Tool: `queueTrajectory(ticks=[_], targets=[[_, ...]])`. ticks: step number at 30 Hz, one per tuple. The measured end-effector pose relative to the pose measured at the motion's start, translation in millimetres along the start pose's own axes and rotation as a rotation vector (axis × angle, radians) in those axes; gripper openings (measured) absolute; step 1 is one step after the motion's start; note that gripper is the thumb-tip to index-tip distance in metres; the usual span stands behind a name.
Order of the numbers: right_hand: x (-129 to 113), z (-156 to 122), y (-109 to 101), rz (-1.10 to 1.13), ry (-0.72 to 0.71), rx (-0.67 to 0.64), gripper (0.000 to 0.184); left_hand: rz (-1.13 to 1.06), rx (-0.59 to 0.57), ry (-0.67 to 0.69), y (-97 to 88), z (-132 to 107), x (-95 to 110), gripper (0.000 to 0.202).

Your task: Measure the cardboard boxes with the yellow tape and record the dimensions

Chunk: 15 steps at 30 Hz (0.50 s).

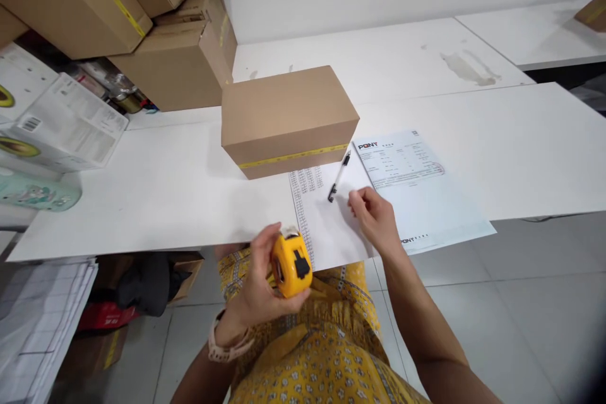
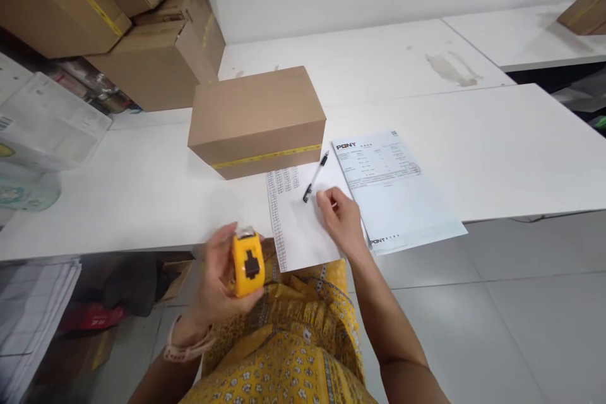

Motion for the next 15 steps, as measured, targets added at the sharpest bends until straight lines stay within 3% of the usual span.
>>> queueTrajectory(ticks=[4,7,10,15], targets=[[13,50,20,-0.408,0.059,0.043,0.033,0.263,0.234,0.317,-42.0,60,30,0.093],[14,63,36,-0.627,0.040,0.023,0.037,0.517,0.284,0.542,-67.0,120,53,0.088],[13,61,41,-0.730,0.024,-0.016,0.032,0.721,0.238,0.502,-81.7,181,52,0.079],[13,58,37,-0.783,-0.011,-0.027,0.036,0.834,0.123,0.342,-87.0,248,15,0.069]])
Point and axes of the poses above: each hand's wrist, its own z-axis towards the middle knuckle, its own y-axis out of the palm, x = y × z, the point moved 4 cm from there along z, towards the middle knuckle, and after that the axes turned 1 degree about -z, right-handed, at the moved point
